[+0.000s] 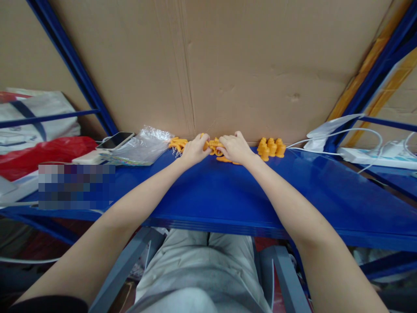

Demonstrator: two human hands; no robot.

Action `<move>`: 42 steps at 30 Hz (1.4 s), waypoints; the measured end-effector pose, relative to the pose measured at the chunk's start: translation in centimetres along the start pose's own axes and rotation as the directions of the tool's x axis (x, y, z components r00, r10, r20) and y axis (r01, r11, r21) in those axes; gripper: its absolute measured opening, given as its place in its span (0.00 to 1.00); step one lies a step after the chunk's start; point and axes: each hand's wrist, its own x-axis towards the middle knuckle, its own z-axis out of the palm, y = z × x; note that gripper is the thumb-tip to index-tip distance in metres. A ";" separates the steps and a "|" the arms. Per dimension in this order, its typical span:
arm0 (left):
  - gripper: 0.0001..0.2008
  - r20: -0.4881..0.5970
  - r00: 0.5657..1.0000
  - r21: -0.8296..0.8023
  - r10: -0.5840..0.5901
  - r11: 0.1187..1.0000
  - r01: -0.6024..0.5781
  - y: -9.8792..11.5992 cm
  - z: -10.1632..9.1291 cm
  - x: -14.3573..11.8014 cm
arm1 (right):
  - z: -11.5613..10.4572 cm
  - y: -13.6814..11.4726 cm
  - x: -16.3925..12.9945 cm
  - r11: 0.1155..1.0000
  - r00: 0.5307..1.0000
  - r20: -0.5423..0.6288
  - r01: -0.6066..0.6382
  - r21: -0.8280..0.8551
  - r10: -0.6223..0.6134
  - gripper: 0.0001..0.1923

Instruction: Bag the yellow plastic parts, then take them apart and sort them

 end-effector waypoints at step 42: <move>0.34 -0.192 0.957 0.146 0.217 0.971 -0.191 -1.3 1.1 0.6 | -2.5 -2.1 0.2 0.762 0.847 0.484 -0.458 0.457 0.219 0.10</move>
